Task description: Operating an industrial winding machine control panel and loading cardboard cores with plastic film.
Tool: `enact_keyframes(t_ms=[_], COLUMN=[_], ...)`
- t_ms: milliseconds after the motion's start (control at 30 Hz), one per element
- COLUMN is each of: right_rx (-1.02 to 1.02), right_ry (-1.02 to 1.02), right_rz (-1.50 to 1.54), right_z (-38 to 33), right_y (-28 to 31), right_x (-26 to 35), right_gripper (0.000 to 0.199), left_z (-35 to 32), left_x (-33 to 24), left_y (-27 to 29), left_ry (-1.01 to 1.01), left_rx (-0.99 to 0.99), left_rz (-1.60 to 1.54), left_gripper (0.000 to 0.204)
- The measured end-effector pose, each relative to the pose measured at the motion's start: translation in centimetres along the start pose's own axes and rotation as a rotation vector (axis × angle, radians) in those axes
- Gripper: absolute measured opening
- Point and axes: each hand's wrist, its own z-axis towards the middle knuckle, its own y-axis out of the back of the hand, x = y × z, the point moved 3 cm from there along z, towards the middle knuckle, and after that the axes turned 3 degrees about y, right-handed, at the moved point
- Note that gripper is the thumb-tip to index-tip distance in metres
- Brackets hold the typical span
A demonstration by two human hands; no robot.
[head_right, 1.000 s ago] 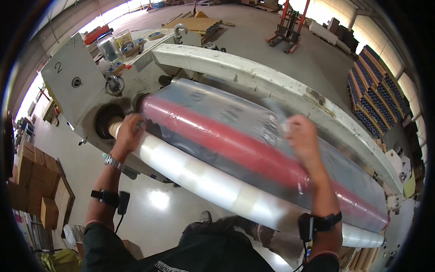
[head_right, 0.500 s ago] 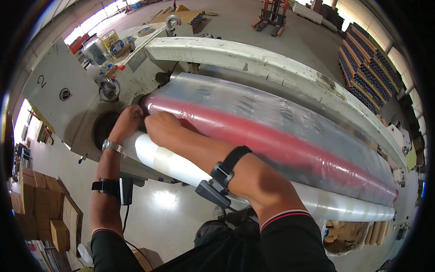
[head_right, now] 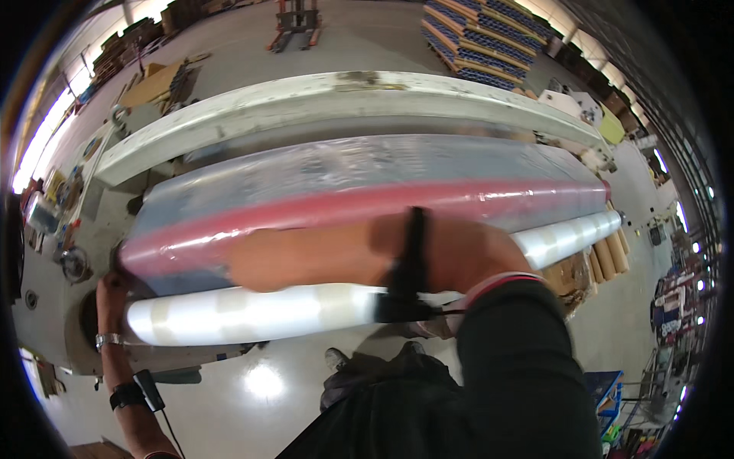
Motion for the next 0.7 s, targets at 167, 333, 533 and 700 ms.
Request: enact_keyframes(t_ms=[167,333,533,700], right_rx=[-0.11,0.546,0.291,0.425], right_ry=[0.193,-0.467,-0.536,-0.695], right_rz=[-0.229,-0.443,-0.597,-0.622], right_z=[-27.1,-47.9,-69.8,-85.8], right_y=[0.7,-0.2,0.5,0.5], right_x=[-9.7,-17.9,-25.9,-32.6], right_gripper=[0.013,0.009,0.01,0.013], left_z=[-3.0,-9.3,-16.4,-16.4], left_x=[-4.0,-18.4,-35.0,-34.3], left_y=[2.3,-4.7,-11.8,-12.5], left_ry=[0.113,0.108,0.085,0.076], left_rx=[-0.292,-0.344,-0.251,-0.314], left_rz=[0.131,-0.047,-0.424,-0.193], left_gripper=[0.014,0.018,0.026,0.029])
